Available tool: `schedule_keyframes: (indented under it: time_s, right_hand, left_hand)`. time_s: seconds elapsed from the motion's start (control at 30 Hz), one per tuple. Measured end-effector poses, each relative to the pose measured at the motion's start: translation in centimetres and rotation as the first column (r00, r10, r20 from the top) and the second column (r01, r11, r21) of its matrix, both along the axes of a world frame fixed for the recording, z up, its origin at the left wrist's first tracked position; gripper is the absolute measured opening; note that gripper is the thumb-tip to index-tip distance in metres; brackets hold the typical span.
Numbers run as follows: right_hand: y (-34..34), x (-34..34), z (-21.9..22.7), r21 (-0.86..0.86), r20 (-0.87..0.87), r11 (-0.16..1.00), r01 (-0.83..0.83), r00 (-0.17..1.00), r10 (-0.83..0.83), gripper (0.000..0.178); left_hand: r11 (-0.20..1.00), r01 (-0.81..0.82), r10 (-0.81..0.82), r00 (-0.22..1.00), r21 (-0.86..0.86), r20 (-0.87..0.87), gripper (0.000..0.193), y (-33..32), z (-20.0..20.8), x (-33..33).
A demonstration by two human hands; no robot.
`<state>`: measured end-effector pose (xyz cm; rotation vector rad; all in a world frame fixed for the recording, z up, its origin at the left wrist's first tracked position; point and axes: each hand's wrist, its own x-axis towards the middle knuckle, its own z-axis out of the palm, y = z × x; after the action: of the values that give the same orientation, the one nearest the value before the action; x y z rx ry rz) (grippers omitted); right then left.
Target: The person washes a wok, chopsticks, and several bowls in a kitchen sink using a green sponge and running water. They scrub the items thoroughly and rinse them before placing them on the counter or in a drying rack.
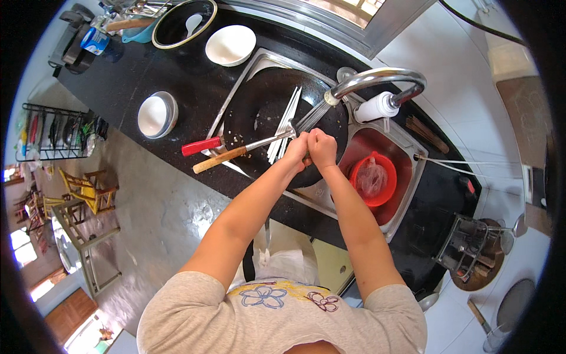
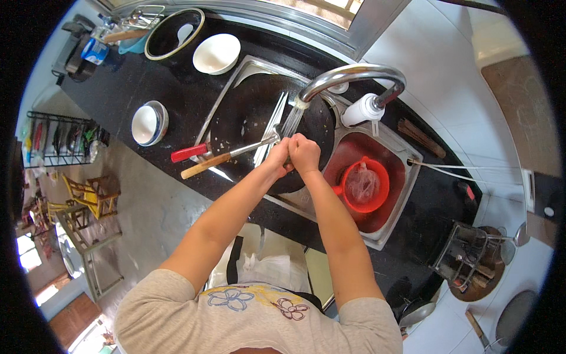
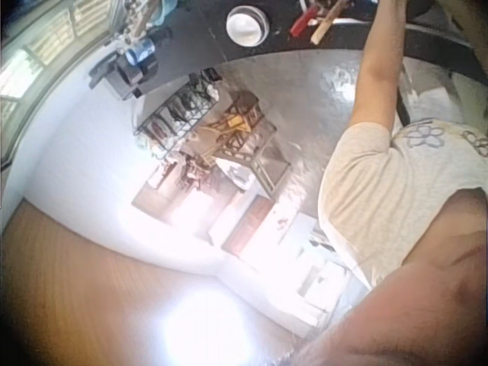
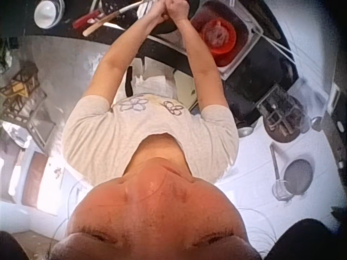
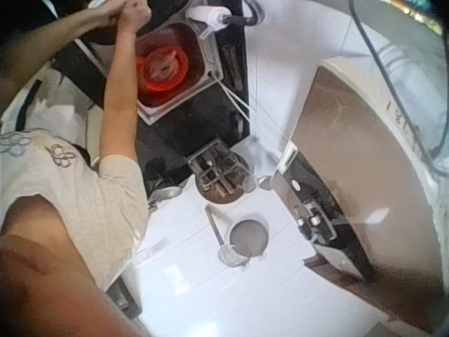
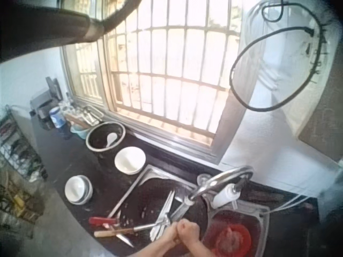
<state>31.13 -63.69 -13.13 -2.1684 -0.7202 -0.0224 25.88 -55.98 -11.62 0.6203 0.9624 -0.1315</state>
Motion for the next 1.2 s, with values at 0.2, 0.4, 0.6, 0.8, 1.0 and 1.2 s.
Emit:
schedule_keyframes:
  time_s: [0.2,0.4,0.6,0.8,1.0,1.2]
  right_hand:
    - [0.0,-3.4,1.8,0.034,-0.116,0.997,0.074,0.991,-0.07,0.034]
    - [3.8,-14.7,6.6,0.59,-0.434,0.8,0.112,0.879,0.197,0.03]
    - [0.6,-27.3,1.9,-0.206,0.199,0.847,-0.491,0.826,0.527,0.009]
    - [-2.5,-27.5,-4.1,-0.921,-0.258,-0.322,0.22,0.276,0.926,0.025]
    - [-0.2,-28.7,-1.8,-0.526,-0.592,-0.583,0.619,0.226,0.774,0.026]
    - [-1.7,-29.2,-7.8,-0.389,-0.533,-0.659,0.643,0.427,0.731,0.026]
  left_hand:
    - [0.973,0.185,-0.19,0.981,0.141,0.027,0.033,1.4,1.9,-3.1]
    - [0.995,0.025,-0.051,0.961,0.1,0.271,0.034,8.2,4.9,-13.2]
    - [0.96,-0.258,0.281,0.902,-0.113,0.328,0.036,12.6,2.6,-28.9]
    - [0.855,-0.468,0.511,0.834,-0.226,0.207,0.04,10.8,-2.1,-39.1]
    - [0.777,-0.527,0.599,0.787,-0.343,0.147,0.042,8.4,-4.4,-43.0]
    - [0.744,-0.536,0.601,0.798,-0.399,0.046,0.039,4.6,-4.8,-45.7]
